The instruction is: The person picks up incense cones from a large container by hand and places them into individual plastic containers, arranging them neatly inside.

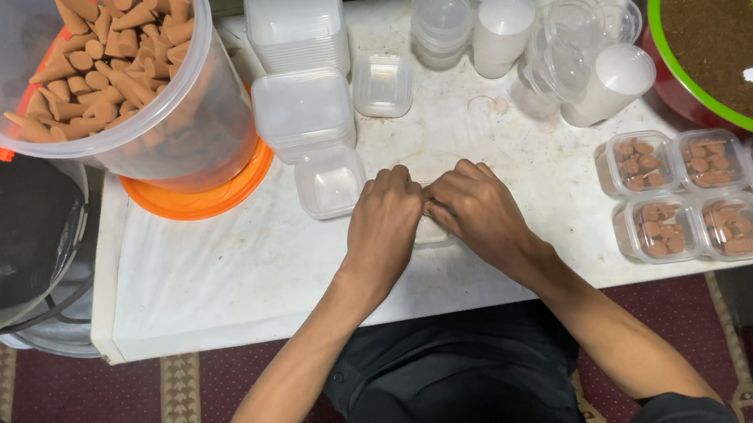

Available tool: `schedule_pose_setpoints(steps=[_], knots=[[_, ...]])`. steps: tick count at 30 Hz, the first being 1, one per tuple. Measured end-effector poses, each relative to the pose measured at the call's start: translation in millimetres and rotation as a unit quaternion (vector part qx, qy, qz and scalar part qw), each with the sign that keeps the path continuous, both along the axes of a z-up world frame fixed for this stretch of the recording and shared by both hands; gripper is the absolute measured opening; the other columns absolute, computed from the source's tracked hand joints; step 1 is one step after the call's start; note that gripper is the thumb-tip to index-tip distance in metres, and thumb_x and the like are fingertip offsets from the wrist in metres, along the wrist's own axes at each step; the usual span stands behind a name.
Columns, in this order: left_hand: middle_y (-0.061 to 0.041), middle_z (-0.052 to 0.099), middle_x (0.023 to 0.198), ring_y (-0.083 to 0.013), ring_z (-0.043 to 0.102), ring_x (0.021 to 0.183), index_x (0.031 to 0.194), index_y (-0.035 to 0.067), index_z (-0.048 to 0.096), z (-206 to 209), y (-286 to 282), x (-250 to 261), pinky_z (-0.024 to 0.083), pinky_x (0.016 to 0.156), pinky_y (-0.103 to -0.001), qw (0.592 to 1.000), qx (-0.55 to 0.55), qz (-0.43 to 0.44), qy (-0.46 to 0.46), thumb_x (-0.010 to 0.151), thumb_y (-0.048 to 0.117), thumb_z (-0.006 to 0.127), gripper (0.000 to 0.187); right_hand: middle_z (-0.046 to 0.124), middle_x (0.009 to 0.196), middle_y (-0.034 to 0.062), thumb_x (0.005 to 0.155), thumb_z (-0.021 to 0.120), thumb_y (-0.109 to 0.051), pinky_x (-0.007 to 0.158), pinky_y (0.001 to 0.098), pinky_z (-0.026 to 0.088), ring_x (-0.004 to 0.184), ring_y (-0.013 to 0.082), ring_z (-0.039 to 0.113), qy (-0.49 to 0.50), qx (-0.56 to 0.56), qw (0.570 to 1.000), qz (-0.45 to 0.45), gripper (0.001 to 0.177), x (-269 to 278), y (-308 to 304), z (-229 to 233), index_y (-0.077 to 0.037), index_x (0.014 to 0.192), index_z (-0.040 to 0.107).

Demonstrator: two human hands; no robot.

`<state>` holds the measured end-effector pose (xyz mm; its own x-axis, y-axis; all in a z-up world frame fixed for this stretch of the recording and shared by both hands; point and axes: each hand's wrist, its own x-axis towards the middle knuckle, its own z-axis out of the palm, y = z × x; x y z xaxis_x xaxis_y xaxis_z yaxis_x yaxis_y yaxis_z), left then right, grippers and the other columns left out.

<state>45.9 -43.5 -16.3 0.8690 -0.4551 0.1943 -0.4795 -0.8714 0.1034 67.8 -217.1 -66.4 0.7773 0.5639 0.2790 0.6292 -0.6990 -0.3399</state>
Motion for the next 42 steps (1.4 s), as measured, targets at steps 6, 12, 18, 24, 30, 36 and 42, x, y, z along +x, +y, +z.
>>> schedule_pose_setpoints(steps=[6, 12, 18, 24, 30, 36, 42], knots=[[-0.012, 0.063, 0.078, -0.0188, 0.061, 0.07, 0.082, -0.005, 0.073, 4, 0, -2, 0.051, 0.065, -0.029, 1.0, 0.009, 0.008, 0.016, 0.08, -0.013, 0.068, 0.01, 0.068, 0.079, 0.0025, 0.097, 0.065, -0.02, 0.075, 0.0296, 0.046, 0.082, 0.0175, 0.06, -0.014, -0.009, 1.0, -0.011, 0.011, -3, 0, 7, -0.012, 0.095, 0.072], [-0.011, 0.063, 0.077, -0.0178, 0.062, 0.068, 0.081, -0.004, 0.073, 9, -2, -1, 0.052, 0.064, -0.029, 0.999, 0.018, 0.017, 0.024, 0.08, -0.012, 0.069, 0.009, 0.067, 0.079, 0.0018, 0.097, 0.065, -0.018, 0.075, 0.0298, 0.046, 0.083, 0.0176, 0.06, -0.007, -0.009, 1.0, -0.013, 0.009, -3, -1, 9, -0.011, 0.096, 0.071], [-0.008, 0.061, 0.076, -0.0183, 0.062, 0.07, 0.083, -0.001, 0.072, -4, -1, -1, 0.052, 0.064, -0.03, 1.0, 0.016, 0.018, -0.004, 0.081, -0.01, 0.07, 0.009, 0.066, 0.08, 0.0018, 0.096, 0.066, -0.017, 0.074, 0.0303, 0.045, 0.082, 0.0181, 0.059, -0.006, 0.008, 1.0, -0.007, 0.008, -3, -2, 1, -0.011, 0.097, 0.072], [-0.008, 0.06, 0.075, -0.0182, 0.061, 0.069, 0.083, -0.002, 0.072, -8, 0, 1, 0.051, 0.063, -0.03, 1.0, 0.004, 0.018, 0.0, 0.081, -0.01, 0.069, 0.008, 0.066, 0.079, 0.0017, 0.097, 0.065, -0.017, 0.074, 0.0305, 0.045, 0.081, 0.0182, 0.06, 0.001, 0.01, 1.0, -0.006, 0.009, -1, -4, -1, -0.011, 0.097, 0.072], [-0.01, 0.062, 0.076, -0.019, 0.062, 0.069, 0.088, -0.002, 0.073, -12, 1, 0, 0.051, 0.063, -0.03, 1.0, -0.014, 0.019, 0.005, 0.082, -0.008, 0.07, 0.009, 0.066, 0.08, 0.0022, 0.094, 0.068, -0.015, 0.074, 0.0305, 0.046, 0.083, 0.0184, 0.059, -0.003, 0.008, 1.0, -0.006, 0.008, -3, -2, 4, -0.01, 0.099, 0.071], [-0.01, 0.063, 0.078, -0.0196, 0.063, 0.07, 0.091, -0.001, 0.073, -13, 1, -1, 0.051, 0.064, -0.031, 0.999, -0.017, 0.027, 0.005, 0.083, -0.007, 0.071, 0.01, 0.067, 0.081, 0.0039, 0.092, 0.07, -0.012, 0.074, 0.0316, 0.047, 0.083, 0.0199, 0.06, 0.002, 0.005, 1.0, -0.002, 0.009, -3, -2, 8, -0.007, 0.099, 0.071], [-0.011, 0.065, 0.078, -0.0187, 0.063, 0.07, 0.092, -0.001, 0.074, -11, 0, 0, 0.051, 0.065, -0.03, 0.999, -0.012, 0.031, 0.011, 0.082, -0.007, 0.071, 0.011, 0.065, 0.081, 0.0026, 0.094, 0.069, -0.016, 0.075, 0.0312, 0.047, 0.084, 0.0188, 0.06, 0.013, -0.004, 1.0, -0.006, 0.01, -1, -4, 3, -0.009, 0.1, 0.071]])
